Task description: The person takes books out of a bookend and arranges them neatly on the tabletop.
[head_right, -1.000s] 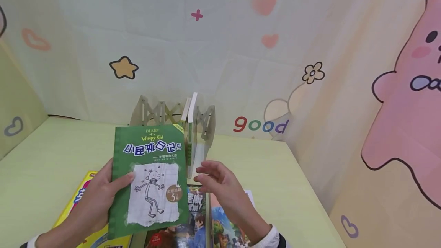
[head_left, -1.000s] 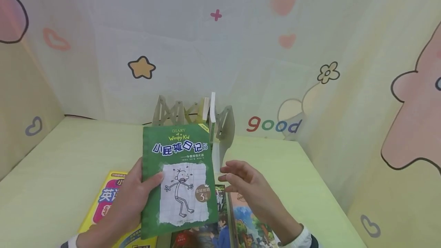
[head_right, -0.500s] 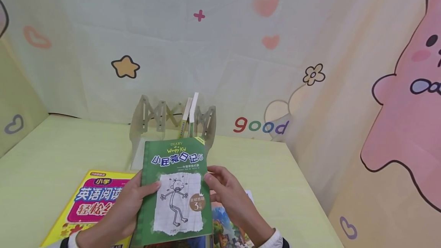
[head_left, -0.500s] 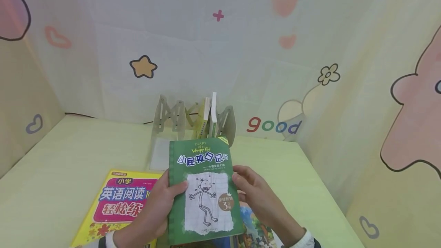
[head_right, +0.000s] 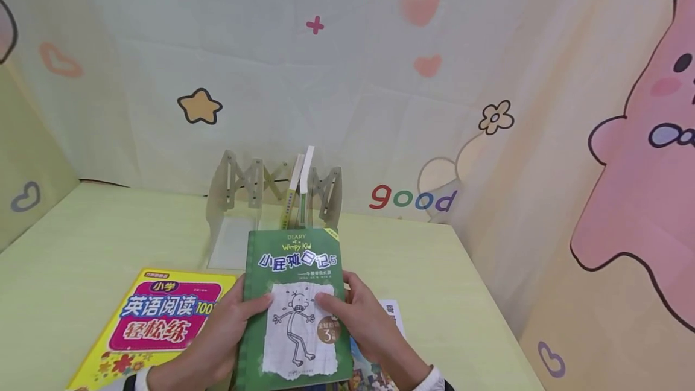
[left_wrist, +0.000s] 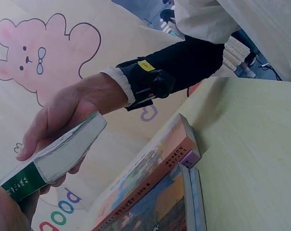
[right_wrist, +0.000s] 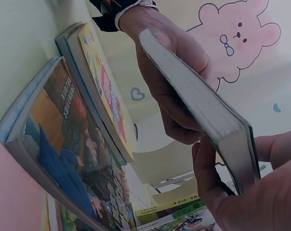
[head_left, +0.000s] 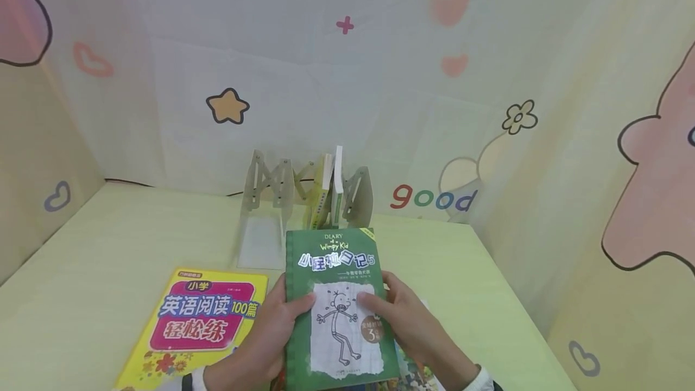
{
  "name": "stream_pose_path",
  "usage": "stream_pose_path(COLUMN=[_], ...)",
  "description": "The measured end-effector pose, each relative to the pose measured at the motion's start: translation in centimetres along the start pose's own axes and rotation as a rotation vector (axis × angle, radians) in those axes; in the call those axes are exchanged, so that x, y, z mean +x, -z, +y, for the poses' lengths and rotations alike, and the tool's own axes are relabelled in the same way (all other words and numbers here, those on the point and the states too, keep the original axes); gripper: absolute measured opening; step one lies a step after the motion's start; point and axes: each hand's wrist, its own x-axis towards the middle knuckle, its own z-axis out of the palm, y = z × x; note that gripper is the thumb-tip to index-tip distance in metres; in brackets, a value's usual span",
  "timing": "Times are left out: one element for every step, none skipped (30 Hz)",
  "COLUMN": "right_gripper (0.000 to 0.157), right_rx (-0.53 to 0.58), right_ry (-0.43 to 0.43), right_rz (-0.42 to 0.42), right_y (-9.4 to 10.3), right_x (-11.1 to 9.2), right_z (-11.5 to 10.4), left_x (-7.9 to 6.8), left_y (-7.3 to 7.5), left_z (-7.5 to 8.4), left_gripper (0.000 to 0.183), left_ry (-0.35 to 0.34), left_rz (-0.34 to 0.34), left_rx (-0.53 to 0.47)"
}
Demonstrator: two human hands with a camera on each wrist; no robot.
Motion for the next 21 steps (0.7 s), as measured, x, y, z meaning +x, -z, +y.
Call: stream_pose_path(right_gripper=[0.071, 0.072, 0.071, 0.071, 0.071, 0.072, 0.072, 0.073, 0.073, 0.073, 0.074, 0.074, 0.075, 0.075, 0.075, 0.075, 0.075, 0.074, 0.074, 0.074, 0.073], right_rx=[0.002, 0.006, 0.009, 0.014, 0.02, 0.021, 0.026, 0.032, 0.037, 0.04, 0.043, 0.043, 0.043, 0.041, 0.038, 0.034, 0.031, 0.029, 0.024, 0.021, 0.016], right_ry=[0.002, 0.006, 0.009, 0.01, 0.012, 0.012, 0.011, 0.007, 0.003, -0.002, -0.009, -0.013, -0.016, -0.019, -0.019, -0.019, -0.018, -0.014, -0.011, -0.008, -0.003], right_rz=[0.0, 0.0, -0.002, -0.002, -0.002, 0.003, 0.006, 0.009, 0.012, 0.017, 0.022, 0.029, 0.035, 0.04, 0.044, 0.049, 0.05, 0.048, 0.047, 0.044, 0.041], right_y=[0.01, 0.03, 0.04, 0.08, 0.1, 0.13, 0.19, 0.23, 0.27, 0.31, 0.33, 0.37, 0.39, 0.42, 0.41, 0.41, 0.41, 0.42, 0.44, 0.46, 0.49], right_x=[0.05, 0.11, 0.15, 0.19, 0.21, 0.23, 0.21, 0.19, 0.18, 0.18, 0.18, 0.19, 0.2, 0.22, 0.22, 0.22, 0.21, 0.17, 0.11, 0.05, -0.01], right_z=[0.13, 0.24, 0.34, 0.43, 0.5, 0.58, 0.62, 0.66, 0.68, 0.71, 0.73, 0.76, 0.77, 0.79, 0.77, 0.77, 0.77, 0.75, 0.71, 0.67, 0.62], left_x=[0.04, 0.07, 0.09, 0.1, 0.09, 0.09, 0.09, 0.08, 0.08, 0.08, 0.09, 0.09, 0.07, 0.04, 0.04, 0.05, 0.07, 0.09, 0.12, 0.16, 0.2], left_y=[0.01, 0.03, 0.03, 0.02, 0.02, 0.01, -0.02, -0.05, -0.1, -0.12, -0.14, -0.16, -0.17, -0.18, -0.18, -0.17, -0.16, -0.09, -0.04, 0.03, 0.11], left_z=[-0.08, -0.18, -0.25, -0.32, -0.39, -0.45, -0.54, -0.59, -0.63, -0.67, -0.69, -0.71, -0.71, -0.69, -0.68, -0.67, -0.64, -0.62, -0.57, -0.52, -0.47], left_gripper=[0.049, 0.049, 0.05, 0.05, 0.051, 0.052, 0.053, 0.054, 0.054, 0.055, 0.055, 0.056, 0.056, 0.057, 0.057, 0.058, 0.058, 0.059, 0.06, 0.062, 0.063], left_ry=[0.006, 0.012, 0.022, 0.031, 0.04, 0.045, 0.052, 0.059, 0.064, 0.069, 0.073, 0.078, 0.084, 0.088, 0.093, 0.1, 0.107, 0.111, 0.114, 0.121, 0.126], left_rz=[0.001, 0.002, 0.002, 0.002, 0.001, -0.002, -0.003, -0.002, -0.001, 0.001, 0.0, 0.002, 0.005, 0.006, 0.009, 0.012, 0.013, 0.007, -0.002, -0.009, -0.019], left_rx=[0.004, 0.01, 0.016, 0.021, 0.027, 0.033, 0.034, 0.037, 0.039, 0.041, 0.041, 0.045, 0.049, 0.053, 0.06, 0.069, 0.077, 0.089, 0.096, 0.104, 0.11])
